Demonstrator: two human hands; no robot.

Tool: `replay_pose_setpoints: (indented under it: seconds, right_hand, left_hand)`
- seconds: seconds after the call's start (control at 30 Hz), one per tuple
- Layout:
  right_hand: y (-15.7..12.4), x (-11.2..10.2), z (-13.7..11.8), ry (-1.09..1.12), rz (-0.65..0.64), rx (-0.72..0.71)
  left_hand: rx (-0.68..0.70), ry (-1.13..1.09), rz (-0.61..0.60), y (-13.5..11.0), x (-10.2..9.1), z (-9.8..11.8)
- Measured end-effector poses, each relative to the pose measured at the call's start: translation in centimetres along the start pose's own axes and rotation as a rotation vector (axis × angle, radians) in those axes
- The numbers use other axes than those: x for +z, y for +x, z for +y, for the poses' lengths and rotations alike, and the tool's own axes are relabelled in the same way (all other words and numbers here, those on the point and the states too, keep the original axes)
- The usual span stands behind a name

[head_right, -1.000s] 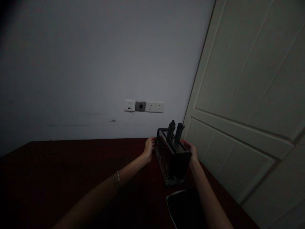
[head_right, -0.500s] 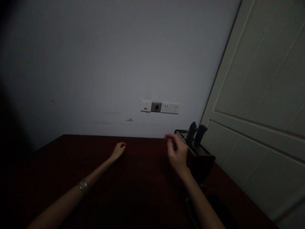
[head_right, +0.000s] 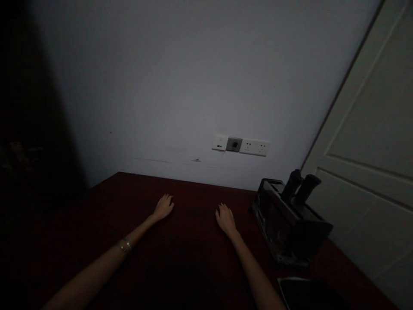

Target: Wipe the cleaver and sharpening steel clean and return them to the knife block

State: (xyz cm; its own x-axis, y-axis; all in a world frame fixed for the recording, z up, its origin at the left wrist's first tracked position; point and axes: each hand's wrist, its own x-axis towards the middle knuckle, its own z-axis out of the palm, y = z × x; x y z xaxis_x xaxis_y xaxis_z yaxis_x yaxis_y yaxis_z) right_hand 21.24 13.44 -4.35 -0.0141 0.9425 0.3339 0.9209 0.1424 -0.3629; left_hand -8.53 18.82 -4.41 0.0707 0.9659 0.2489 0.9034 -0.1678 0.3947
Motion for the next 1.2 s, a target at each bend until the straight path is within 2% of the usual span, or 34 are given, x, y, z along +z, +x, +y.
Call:
replay_pose_setpoints:
  seconds: [0.23,0.63,0.9,1.07,1.2]
  right_hand:
    - [0.0,1.1,0.9,-0.073,-0.024,-0.002]
    - [0.0,0.8,1.1,-0.097,-0.045,-0.021]
    - [-0.3,0.5,1.0,-0.050,0.007,-0.028]
    - [-0.5,-0.6,0.3,0.017,0.094,-0.084]
    - [-1.1,-2.8,-2.4,0.089,0.179,-0.192]
  left_hand:
    - [0.034,0.088,0.009,-0.5,0.4,0.3]
    - [0.072,0.184,-0.013,-0.2,0.8,0.0]
    - [0.102,0.185,0.003,-0.1,1.0,0.0]
    - [0.107,0.133,0.021,-0.1,1.0,0.1]
    - [0.104,0.055,0.047,-0.2,0.4,0.6]
